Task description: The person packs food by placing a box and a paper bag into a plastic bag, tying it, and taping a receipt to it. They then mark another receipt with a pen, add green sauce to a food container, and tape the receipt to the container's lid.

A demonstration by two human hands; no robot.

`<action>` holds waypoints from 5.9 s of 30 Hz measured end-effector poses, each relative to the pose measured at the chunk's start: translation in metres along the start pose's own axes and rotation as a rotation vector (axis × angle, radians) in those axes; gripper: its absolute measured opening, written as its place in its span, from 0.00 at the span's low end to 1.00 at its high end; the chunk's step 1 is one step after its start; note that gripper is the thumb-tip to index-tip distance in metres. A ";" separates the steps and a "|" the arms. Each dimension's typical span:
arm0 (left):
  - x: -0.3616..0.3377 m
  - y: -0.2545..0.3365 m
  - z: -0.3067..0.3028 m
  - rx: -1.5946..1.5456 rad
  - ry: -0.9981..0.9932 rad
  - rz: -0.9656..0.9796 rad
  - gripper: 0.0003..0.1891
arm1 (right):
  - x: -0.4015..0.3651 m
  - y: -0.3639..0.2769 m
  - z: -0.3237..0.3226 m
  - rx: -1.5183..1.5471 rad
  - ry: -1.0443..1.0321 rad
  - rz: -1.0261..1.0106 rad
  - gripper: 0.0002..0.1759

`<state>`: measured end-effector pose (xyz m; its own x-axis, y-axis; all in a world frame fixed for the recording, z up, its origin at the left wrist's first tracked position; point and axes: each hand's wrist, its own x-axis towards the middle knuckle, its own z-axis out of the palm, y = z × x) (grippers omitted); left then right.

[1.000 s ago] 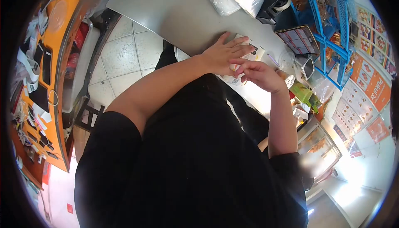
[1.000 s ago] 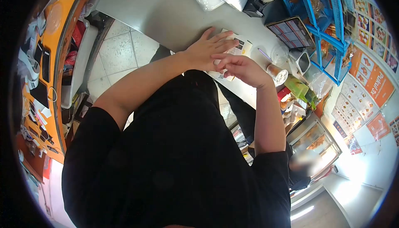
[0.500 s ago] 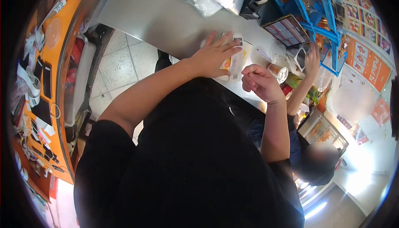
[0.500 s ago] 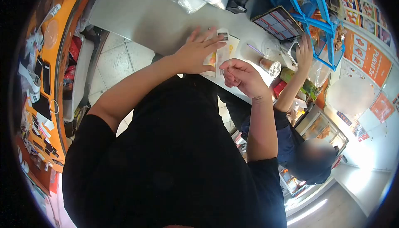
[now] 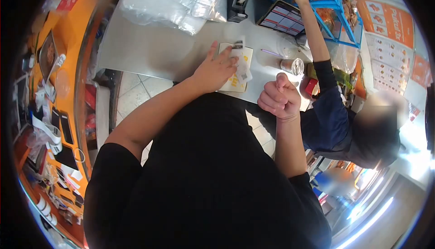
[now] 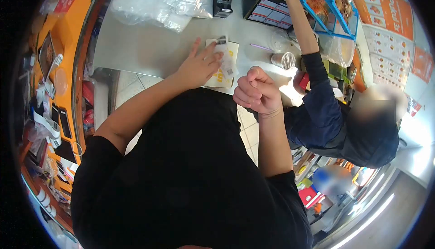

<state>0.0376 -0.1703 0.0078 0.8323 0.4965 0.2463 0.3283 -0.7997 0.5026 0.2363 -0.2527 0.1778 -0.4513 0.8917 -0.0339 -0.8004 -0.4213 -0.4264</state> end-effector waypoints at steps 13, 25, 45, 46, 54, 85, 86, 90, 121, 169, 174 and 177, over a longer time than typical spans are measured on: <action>0.046 0.065 -0.161 -1.192 -0.136 -0.170 0.10 | -0.018 0.015 0.005 -0.167 0.129 -0.107 0.13; 0.051 0.067 -0.158 -1.164 -0.068 -0.410 0.11 | -0.003 0.007 0.017 -0.260 0.145 -0.044 0.19; 0.030 -0.007 -0.090 -0.041 0.202 0.350 0.17 | 0.015 -0.014 -0.025 -1.328 0.696 0.484 0.23; 0.030 -0.006 -0.073 -0.100 0.136 0.135 0.23 | 0.013 -0.011 -0.034 -1.325 0.695 0.497 0.23; 0.034 -0.009 0.003 -0.060 -0.045 -0.125 0.44 | 0.010 -0.014 -0.067 -1.307 0.683 0.547 0.24; 0.017 -0.022 0.003 -0.196 -0.098 -0.194 0.46 | -0.048 0.067 -0.098 -1.921 1.134 0.183 0.42; 0.018 -0.022 0.002 -0.191 -0.095 -0.190 0.47 | -0.042 0.089 -0.092 -1.695 0.976 0.220 0.45; 0.009 -0.029 -0.005 -0.181 -0.033 -0.234 0.47 | -0.012 0.130 -0.104 -1.658 1.023 0.105 0.48; -0.029 0.002 -0.079 0.359 -0.101 0.041 0.35 | -0.237 0.001 -0.147 -1.444 2.079 -0.191 0.11; -0.010 0.028 0.071 0.072 -0.226 0.175 0.36 | -0.079 0.009 -0.151 -1.400 1.364 -0.668 0.22; -0.007 0.034 0.072 0.087 -0.247 0.124 0.36 | -0.083 0.059 -0.141 -0.540 1.192 -0.401 0.27; -0.008 0.031 0.078 0.086 -0.252 0.109 0.36 | -0.080 0.066 -0.172 -0.659 1.099 -0.347 0.15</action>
<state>0.0763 -0.2254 -0.0429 0.9461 0.3150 0.0757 0.2586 -0.8750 0.4093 0.2874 -0.3230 -0.0035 0.5373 0.7367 -0.4106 -0.3284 -0.2657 -0.9064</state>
